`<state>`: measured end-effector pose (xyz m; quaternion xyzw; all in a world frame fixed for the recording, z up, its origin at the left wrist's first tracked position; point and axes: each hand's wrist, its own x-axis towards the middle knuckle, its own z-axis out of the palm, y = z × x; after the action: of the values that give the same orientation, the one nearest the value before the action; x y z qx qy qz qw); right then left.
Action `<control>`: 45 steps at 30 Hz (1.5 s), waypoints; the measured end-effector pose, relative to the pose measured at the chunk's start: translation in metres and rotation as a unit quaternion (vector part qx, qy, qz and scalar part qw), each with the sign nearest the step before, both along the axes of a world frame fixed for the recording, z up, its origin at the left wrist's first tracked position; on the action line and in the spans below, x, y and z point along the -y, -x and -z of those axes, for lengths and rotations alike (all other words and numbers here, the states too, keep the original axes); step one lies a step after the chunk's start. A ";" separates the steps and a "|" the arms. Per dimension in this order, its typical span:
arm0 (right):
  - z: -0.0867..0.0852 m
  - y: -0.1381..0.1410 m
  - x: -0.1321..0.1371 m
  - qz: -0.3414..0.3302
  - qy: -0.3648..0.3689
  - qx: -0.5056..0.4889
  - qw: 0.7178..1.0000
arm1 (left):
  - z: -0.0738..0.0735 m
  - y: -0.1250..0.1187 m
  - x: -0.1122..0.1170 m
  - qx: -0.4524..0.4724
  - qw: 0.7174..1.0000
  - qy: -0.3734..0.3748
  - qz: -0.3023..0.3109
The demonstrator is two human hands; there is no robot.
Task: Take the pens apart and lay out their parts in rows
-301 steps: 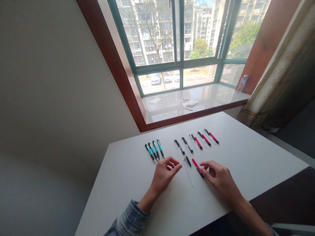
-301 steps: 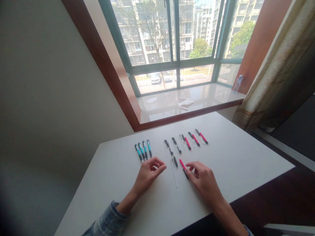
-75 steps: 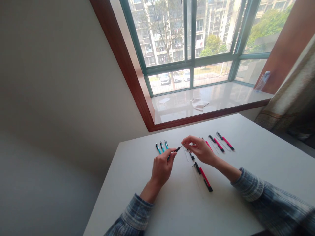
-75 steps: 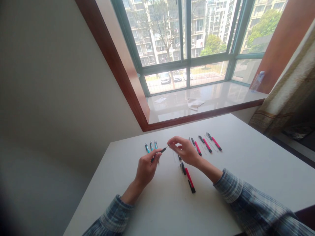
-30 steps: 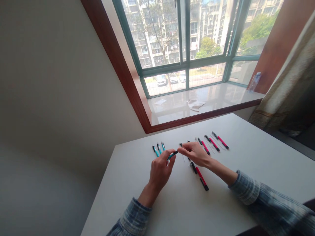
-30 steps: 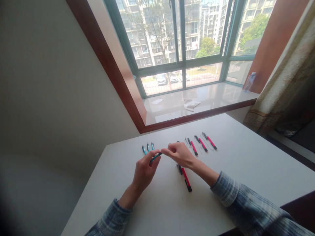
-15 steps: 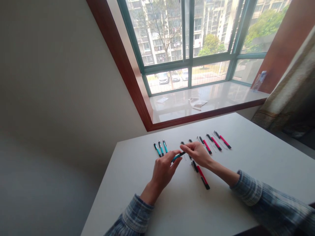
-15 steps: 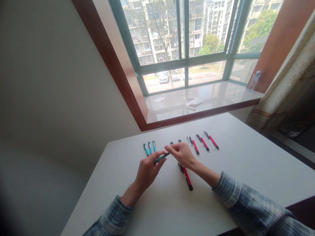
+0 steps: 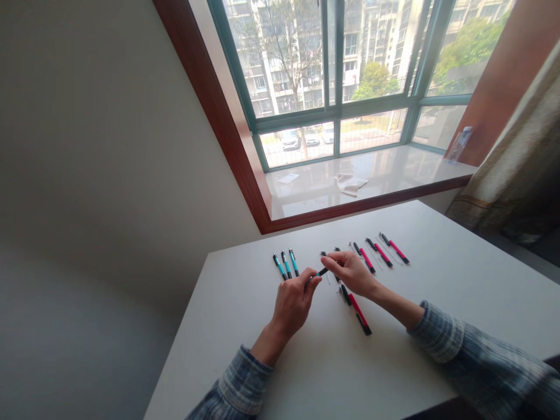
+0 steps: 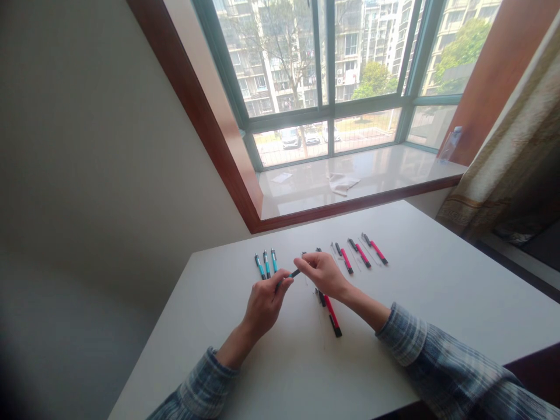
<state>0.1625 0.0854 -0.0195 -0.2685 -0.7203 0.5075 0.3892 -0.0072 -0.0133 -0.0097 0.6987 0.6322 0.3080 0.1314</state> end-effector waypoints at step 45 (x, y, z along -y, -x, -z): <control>-0.007 -0.010 -0.001 -0.064 -0.035 0.004 0.997 | -0.007 0.002 -0.006 0.495 0.799 0.312 0.139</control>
<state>0.1727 0.0861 -0.0123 -0.2102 -0.7553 0.5043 0.3621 -0.0087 -0.0075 -0.0027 0.4525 0.4386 0.3762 0.6792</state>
